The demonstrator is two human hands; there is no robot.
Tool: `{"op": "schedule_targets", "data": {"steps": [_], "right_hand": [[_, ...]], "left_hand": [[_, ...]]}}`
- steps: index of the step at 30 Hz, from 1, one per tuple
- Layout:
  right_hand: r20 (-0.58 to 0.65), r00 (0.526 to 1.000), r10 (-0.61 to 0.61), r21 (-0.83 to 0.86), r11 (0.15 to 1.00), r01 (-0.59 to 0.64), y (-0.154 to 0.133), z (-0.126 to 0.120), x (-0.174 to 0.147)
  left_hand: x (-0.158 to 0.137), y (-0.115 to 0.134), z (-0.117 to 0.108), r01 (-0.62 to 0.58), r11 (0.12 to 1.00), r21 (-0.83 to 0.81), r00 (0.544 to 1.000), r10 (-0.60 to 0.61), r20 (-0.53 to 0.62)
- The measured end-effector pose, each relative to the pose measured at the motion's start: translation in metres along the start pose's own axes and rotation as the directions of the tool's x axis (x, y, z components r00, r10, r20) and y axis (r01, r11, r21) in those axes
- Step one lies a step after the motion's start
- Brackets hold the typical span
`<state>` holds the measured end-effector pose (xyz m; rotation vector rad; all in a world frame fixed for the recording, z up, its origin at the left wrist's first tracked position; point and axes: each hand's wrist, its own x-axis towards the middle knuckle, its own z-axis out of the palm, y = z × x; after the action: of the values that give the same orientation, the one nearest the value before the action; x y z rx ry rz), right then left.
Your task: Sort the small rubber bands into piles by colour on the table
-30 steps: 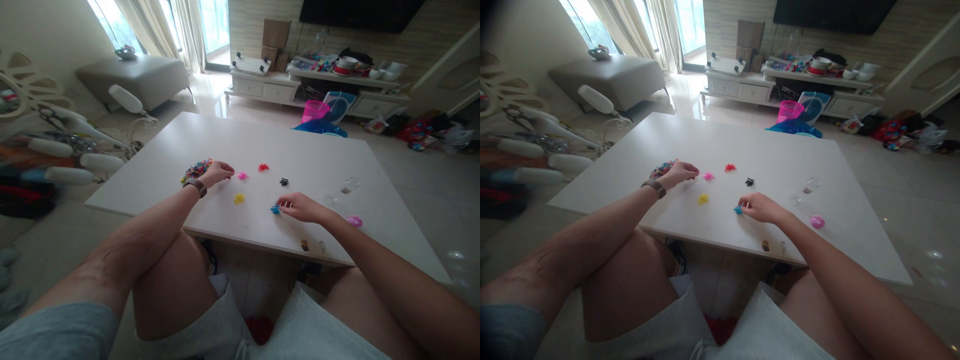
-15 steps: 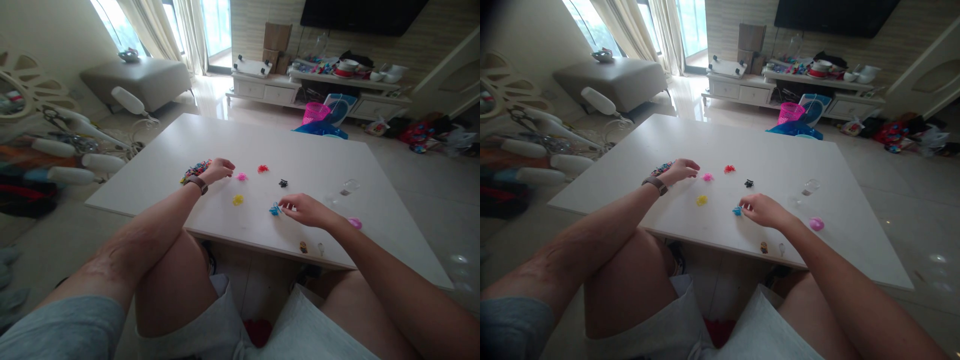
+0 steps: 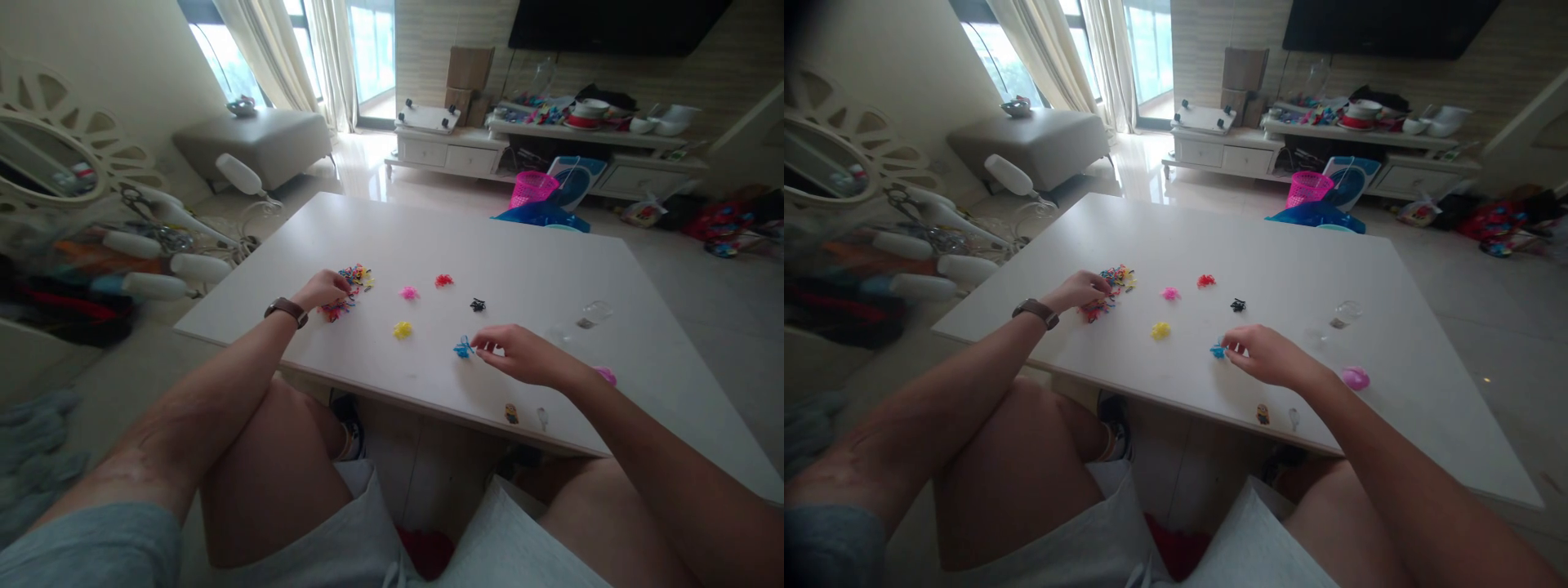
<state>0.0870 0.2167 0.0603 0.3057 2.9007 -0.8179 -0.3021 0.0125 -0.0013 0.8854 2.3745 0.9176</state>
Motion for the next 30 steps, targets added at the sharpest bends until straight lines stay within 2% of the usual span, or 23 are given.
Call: {"op": "schedule_targets", "data": {"steps": [3, 11, 20, 27, 30], "right_hand": [[0.016, 1.000, -0.007, 0.003, 1.000, 0.007, 0.0021, 0.0008, -0.0003], [0.027, 1.000, 0.002, 0.021, 1.000, -0.003, 0.0033, 0.0007, -0.0003], [0.038, 0.999, 0.001, 0.014, 1.000, -0.001, -0.0022, 0.0023, -0.0021], [0.029, 0.999, -0.014, 0.012, 1.000, 0.014, -0.0022, 0.0030, -0.0030], [0.030, 0.999, -0.014, 0.009, 1.000, 0.014, -0.0014, 0.0038, -0.0034]], "left_hand": [[-0.0004, -0.0038, 0.0033, 0.013, 1.000, -0.003, 0.999, -0.013, 0.038], [-0.0003, 0.0014, 0.0022, 0.017, 1.000, 0.025, 1.000, -0.017, 0.004], [0.0067, -0.0041, 0.0085, -0.009, 0.995, 0.095, 1.000, 0.007, 0.019], [0.0024, 0.0021, 0.0030, 0.047, 0.999, 0.019, 0.995, -0.049, 0.090], [0.0042, -0.0001, -0.0009, 0.052, 0.998, -0.022, 0.997, -0.051, 0.065]]}}
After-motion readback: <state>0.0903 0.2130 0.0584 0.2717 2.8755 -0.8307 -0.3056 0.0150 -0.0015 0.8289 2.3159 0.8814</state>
